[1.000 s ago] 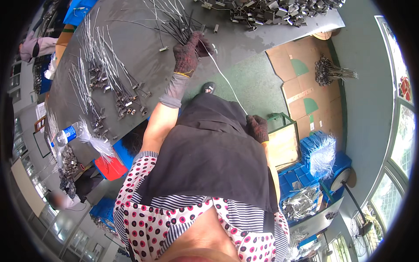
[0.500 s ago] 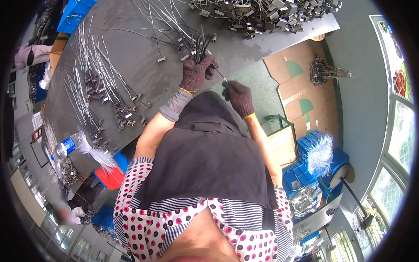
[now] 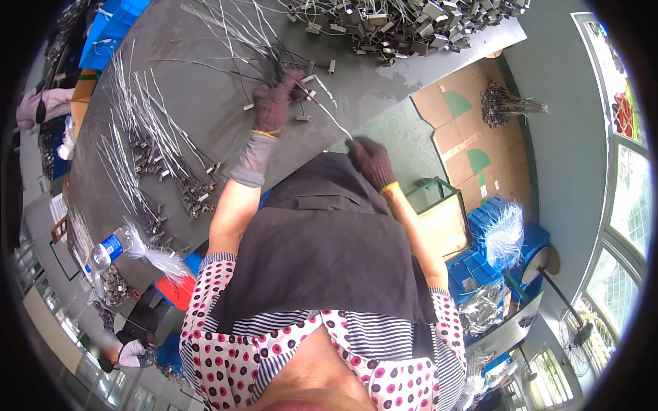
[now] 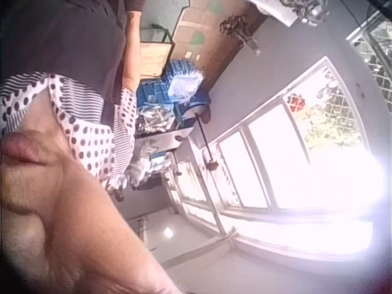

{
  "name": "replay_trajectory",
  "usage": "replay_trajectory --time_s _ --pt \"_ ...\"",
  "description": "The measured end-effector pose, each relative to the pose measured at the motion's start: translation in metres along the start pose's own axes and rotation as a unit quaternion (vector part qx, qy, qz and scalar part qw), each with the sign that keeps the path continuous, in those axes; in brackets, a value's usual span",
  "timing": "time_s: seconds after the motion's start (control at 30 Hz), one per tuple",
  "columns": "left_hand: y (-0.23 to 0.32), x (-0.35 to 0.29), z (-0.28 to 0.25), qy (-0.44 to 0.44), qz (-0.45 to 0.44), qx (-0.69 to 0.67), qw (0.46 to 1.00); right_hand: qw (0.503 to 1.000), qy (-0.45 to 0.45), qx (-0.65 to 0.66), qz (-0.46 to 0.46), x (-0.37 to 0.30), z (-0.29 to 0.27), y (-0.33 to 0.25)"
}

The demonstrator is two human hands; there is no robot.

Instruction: The worker is picking up and organizing long metallic wire or rod components on a manual assembly workbench.

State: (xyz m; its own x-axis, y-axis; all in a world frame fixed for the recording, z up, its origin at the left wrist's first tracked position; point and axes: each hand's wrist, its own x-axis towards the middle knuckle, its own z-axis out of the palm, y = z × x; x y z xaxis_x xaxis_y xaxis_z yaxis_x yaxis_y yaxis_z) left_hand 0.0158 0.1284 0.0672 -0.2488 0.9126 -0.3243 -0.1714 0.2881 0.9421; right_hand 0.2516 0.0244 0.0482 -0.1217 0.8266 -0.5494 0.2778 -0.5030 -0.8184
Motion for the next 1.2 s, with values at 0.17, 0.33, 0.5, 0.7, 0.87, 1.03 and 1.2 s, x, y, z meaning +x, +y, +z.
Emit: replay_trajectory --time_s 0.17,0.33,0.5,0.7,0.87,1.03,1.2 --pt "-0.059 -0.016 0.029 -0.066 -0.061 -0.062 0.994 0.989 0.039 -0.011 -0.143 0.068 0.025 -0.070" --pt "-0.021 0.001 0.018 -0.063 -0.025 -0.008 0.998 0.987 0.011 0.086 -0.137 0.105 0.026 -0.088" --pt "0.004 0.000 0.023 -0.089 -0.016 -0.036 0.995 0.929 0.109 -0.137 -0.326 0.156 0.031 -0.067" --pt "-0.030 0.014 0.014 -0.083 -0.020 -0.104 0.991 0.982 0.071 -0.067 -0.162 0.127 0.037 -0.114" --pt "-0.063 0.045 -0.030 0.031 0.021 0.245 0.969 0.712 0.436 -0.290 -0.468 0.116 -0.010 -0.173" --pt "-0.019 0.024 -0.057 0.164 0.135 0.295 0.932 0.764 0.343 -0.479 -0.265 0.140 -0.054 -0.185" --pt "-0.018 0.007 -0.057 0.075 -0.060 0.081 0.992 0.795 0.312 -0.464 -0.235 0.103 -0.038 -0.176"
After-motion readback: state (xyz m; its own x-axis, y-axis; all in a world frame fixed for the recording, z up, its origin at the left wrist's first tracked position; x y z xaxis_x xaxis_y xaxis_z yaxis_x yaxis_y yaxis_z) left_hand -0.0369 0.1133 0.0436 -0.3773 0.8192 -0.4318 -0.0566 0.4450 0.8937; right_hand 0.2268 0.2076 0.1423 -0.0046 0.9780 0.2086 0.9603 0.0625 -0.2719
